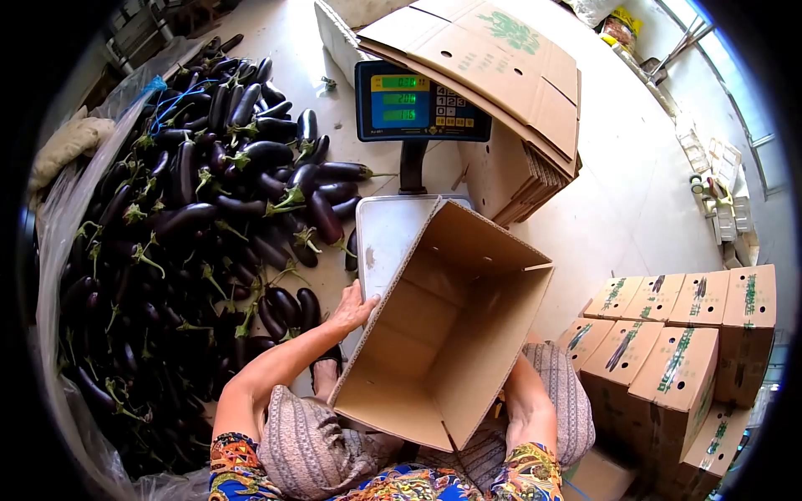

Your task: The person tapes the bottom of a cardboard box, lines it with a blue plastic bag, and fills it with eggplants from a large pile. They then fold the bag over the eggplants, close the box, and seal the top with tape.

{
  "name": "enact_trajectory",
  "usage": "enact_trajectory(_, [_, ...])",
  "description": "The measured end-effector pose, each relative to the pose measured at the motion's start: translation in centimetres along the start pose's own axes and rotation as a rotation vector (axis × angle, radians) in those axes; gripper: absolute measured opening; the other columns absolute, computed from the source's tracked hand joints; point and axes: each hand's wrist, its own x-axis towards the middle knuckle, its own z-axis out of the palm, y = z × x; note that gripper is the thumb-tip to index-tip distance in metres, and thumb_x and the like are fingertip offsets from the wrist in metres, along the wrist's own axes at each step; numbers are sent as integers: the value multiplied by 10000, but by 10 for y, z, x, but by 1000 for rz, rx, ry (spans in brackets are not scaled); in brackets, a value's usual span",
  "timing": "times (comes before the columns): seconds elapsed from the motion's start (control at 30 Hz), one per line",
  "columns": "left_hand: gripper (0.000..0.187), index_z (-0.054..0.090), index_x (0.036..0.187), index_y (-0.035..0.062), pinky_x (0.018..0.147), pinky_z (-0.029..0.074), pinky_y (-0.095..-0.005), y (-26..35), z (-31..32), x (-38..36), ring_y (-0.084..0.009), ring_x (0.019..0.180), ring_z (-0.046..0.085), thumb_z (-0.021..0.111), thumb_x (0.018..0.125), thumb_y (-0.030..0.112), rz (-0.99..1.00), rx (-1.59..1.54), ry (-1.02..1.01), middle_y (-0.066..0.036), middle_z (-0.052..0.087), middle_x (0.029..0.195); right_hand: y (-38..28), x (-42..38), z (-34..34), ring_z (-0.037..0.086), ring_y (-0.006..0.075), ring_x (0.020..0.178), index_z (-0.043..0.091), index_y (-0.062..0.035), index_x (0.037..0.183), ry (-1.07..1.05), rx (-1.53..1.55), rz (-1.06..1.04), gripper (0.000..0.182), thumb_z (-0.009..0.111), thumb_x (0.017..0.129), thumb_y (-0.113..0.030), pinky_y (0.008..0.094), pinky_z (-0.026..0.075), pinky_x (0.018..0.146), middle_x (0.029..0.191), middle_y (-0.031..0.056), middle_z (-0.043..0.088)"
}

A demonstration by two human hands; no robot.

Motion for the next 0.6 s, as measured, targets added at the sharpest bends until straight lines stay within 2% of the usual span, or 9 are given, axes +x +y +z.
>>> enact_trajectory(0.27, [805, 305, 1419, -47, 1131, 275, -460, -19, 1, -35, -444, 1334, 329, 593, 877, 473, 63, -35, -93, -329, 375, 1368, 1, -12, 2, 608, 312, 1141, 568, 39, 1272, 44, 209, 19, 783, 538, 887, -643, 389, 474, 982, 1209, 236, 629])
enact_trajectory(0.3, [814, 324, 1434, -21, 1103, 328, -460, -24, 2, -35, -411, 1344, 345, 568, 890, 534, 56, -2, -143, -297, 380, 1414, 3, -16, 0, 606, 313, 1145, 563, 40, 1278, 38, 285, 30, 792, 536, 886, -647, 389, 472, 985, 1216, 236, 626])
enact_trajectory(0.4, [830, 252, 1532, 131, 1074, 338, -534, -15, -12, -36, -379, 1371, 342, 544, 901, 584, -247, -368, -323, -177, 319, 1520, 14, -27, -4, 599, 317, 1157, 548, 43, 1298, -36, 675, 73, 816, 531, 885, -661, 391, 467, 995, 1236, 238, 617])
enact_trajectory(0.43, [875, 211, 1556, 161, 1061, 326, -590, -15, -20, -36, -389, 1403, 298, 494, 896, 660, -216, -398, -339, -138, 270, 1568, 13, -32, -9, 597, 318, 1161, 542, 44, 1305, -90, 859, 95, 824, 529, 885, -665, 391, 466, 998, 1243, 239, 614])
enact_trajectory(0.5, [886, 232, 1550, 153, 1052, 337, -592, 7, -42, -46, -408, 1390, 317, 454, 890, 702, -165, -522, -370, -138, 278, 1570, 11, -39, -31, 592, 320, 1169, 532, 46, 1318, -198, 1170, 137, 841, 526, 885, -674, 393, 463, 1005, 1256, 240, 608])
enact_trajectory(0.57, [931, 214, 1548, 108, 1043, 371, -591, 54, -70, -76, -412, 1396, 316, 441, 889, 726, 76, -501, -417, -196, 267, 1564, 13, -54, -69, 588, 323, 1176, 522, 48, 1332, -266, 1301, 151, 858, 523, 884, -683, 394, 459, 1012, 1269, 241, 602])
enact_trajectory(0.6, [979, 193, 1551, 93, 1036, 377, -602, 77, -79, -89, -402, 1403, 312, 445, 872, 752, 113, -516, -438, -226, 255, 1559, 12, -64, -88, 585, 324, 1180, 517, 49, 1338, -285, 1319, 155, 866, 521, 884, -688, 394, 458, 1015, 1276, 241, 599])
